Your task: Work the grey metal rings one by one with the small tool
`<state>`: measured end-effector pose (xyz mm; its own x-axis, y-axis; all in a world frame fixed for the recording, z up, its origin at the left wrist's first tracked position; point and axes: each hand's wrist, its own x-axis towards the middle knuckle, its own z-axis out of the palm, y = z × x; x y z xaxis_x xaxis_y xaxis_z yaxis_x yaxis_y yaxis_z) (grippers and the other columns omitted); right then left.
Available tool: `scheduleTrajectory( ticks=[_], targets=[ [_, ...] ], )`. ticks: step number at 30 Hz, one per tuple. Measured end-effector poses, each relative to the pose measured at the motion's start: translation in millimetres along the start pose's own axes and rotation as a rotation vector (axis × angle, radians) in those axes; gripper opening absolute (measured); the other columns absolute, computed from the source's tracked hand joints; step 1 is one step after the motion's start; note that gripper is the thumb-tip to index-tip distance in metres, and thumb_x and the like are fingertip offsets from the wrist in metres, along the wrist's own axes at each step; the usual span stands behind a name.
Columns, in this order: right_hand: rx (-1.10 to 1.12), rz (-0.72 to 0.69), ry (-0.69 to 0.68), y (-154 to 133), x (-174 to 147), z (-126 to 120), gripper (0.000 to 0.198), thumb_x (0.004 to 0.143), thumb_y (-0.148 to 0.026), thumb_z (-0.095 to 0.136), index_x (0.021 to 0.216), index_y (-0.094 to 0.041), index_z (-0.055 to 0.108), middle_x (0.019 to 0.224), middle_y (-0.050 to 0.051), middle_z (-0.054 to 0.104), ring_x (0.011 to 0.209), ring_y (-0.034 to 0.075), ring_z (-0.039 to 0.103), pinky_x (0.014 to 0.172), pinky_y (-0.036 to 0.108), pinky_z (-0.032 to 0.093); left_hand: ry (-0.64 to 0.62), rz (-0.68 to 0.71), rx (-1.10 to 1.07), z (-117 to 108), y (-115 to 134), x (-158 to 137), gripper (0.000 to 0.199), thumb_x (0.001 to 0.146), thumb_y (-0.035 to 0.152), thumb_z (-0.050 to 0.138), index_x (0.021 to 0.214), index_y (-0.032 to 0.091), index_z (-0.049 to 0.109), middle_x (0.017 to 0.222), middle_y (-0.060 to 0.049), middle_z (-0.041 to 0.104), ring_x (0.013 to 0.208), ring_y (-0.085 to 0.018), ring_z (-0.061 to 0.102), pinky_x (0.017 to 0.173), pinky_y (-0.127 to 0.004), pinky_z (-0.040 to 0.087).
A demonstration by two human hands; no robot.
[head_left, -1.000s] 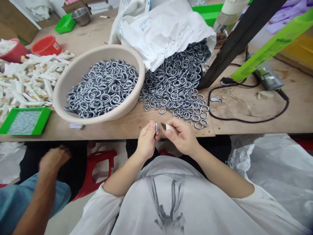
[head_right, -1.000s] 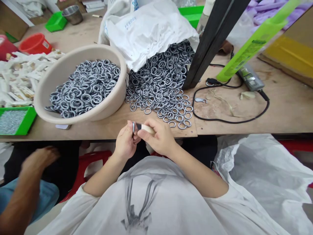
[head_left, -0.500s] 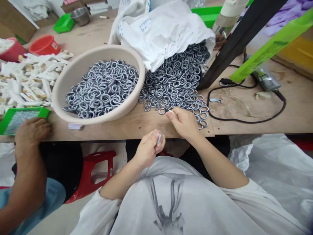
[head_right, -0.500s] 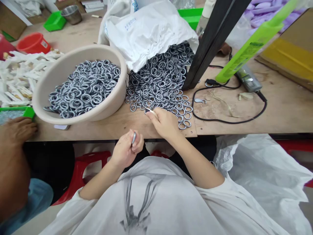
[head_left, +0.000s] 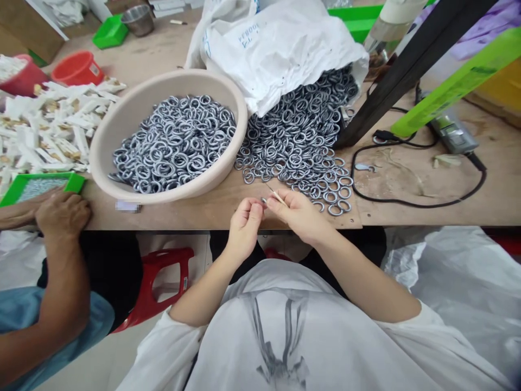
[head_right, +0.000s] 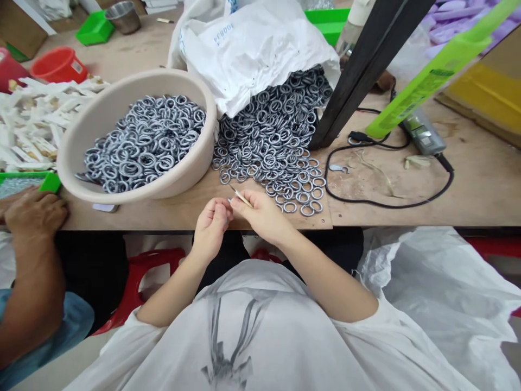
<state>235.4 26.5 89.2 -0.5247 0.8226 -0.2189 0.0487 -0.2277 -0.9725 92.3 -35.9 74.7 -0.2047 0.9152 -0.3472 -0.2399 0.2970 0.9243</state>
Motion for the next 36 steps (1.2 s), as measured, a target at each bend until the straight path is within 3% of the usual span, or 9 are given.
scheduleTrajectory(
  ticks=[5,8,10,12,17,23,28,33,36],
  targets=[
    [0.338,0.187,0.009,-0.5,-15.1,7.6,0.048,0.077,-0.065,0.067,0.074,-0.020,0.050,0.058,-0.009,0.032,0.045,0.006,0.022,0.040,0.021,0.013,-0.065,0.167,0.179,7.8,-1.9,-2.1,0.036,0.087,0.056,0.062,0.086,0.020,0.058,0.076,0.001,0.059,0.068,-0.012,0.049,0.065,-0.024,0.038],
    [0.331,0.093,0.059,1.6,-17.9,10.9,0.045,0.078,-0.060,0.070,0.077,-0.020,0.052,0.062,-0.006,0.044,0.049,0.007,0.039,0.044,0.020,0.030,-0.094,0.139,0.162,12.5,2.6,-3.0,0.043,0.089,0.059,0.058,0.074,0.019,0.057,0.068,0.001,0.054,0.064,-0.011,0.046,0.062,-0.024,0.037],
    [0.265,0.007,0.094,3.3,-18.7,11.6,0.041,0.078,-0.056,0.073,0.089,-0.020,0.056,0.073,-0.003,0.056,0.059,0.010,0.053,0.056,0.024,0.044,-0.107,0.087,0.066,15.5,5.1,-4.3,0.047,0.087,0.061,0.058,0.069,0.018,0.054,0.064,0.001,0.051,0.060,-0.011,0.044,0.058,-0.024,0.036],
    [0.165,-0.040,0.100,4.2,-18.9,9.5,0.040,0.080,-0.055,0.071,0.098,-0.021,0.058,0.080,-0.001,0.061,0.065,0.013,0.059,0.064,0.028,0.049,-0.141,0.022,-0.037,17.7,7.0,-6.2,0.048,0.085,0.063,0.061,0.068,0.018,0.054,0.060,0.002,0.050,0.056,-0.010,0.042,0.054,-0.023,0.034],
    [-0.280,-0.154,0.250,2.5,-21.8,-2.1,0.043,0.088,-0.061,0.057,0.081,-0.019,0.061,0.067,-0.001,0.057,0.063,0.014,0.051,0.060,0.026,0.038,-0.159,-0.083,-0.188,20.7,13.8,-10.0,0.048,0.085,0.059,0.062,0.065,0.019,0.046,0.052,0.003,0.042,0.047,-0.008,0.032,0.043,-0.021,0.023],
    [-0.705,-0.370,0.153,-0.8,-34.4,3.7,0.048,0.097,-0.057,0.043,0.071,-0.019,0.057,0.066,0.001,0.055,0.060,0.013,0.047,0.059,0.027,0.030,-0.052,-0.196,-0.288,24.3,21.1,-8.4,0.051,0.076,0.056,0.073,0.063,0.019,0.040,0.053,0.007,0.035,0.044,-0.005,0.026,0.040,-0.019,0.021],
    [-0.721,-0.331,0.121,1.5,-31.9,3.5,0.048,0.097,-0.055,0.043,0.068,-0.019,0.058,0.063,0.001,0.055,0.059,0.013,0.047,0.059,0.027,0.029,-0.074,-0.192,-0.269,23.0,18.8,-10.5,0.051,0.076,0.058,0.073,0.065,0.019,0.043,0.051,0.007,0.037,0.043,-0.005,0.027,0.041,-0.019,0.020],
    [-0.746,-0.107,0.273,7.9,-17.3,-9.7,0.049,0.098,-0.055,0.041,0.067,-0.020,0.056,0.056,-0.001,0.051,0.056,0.014,0.047,0.057,0.027,0.028,-0.313,-0.154,-0.219,17.2,16.0,-20.2,0.051,0.084,0.059,0.064,0.061,0.017,0.047,0.049,0.003,0.042,0.045,-0.006,0.034,0.044,-0.021,0.025],
    [-0.873,-0.087,0.230,5.1,-0.4,-6.7,0.041,0.098,-0.053,0.045,0.084,-0.020,0.066,0.070,0.002,0.064,0.066,0.017,0.057,0.060,0.027,0.032,-0.255,-0.143,-0.283,7.9,18.3,-19.7,0.045,0.085,0.051,0.066,0.062,0.016,0.049,0.051,0.003,0.045,0.043,-0.005,0.032,0.042,-0.020,0.023]
  ],
)
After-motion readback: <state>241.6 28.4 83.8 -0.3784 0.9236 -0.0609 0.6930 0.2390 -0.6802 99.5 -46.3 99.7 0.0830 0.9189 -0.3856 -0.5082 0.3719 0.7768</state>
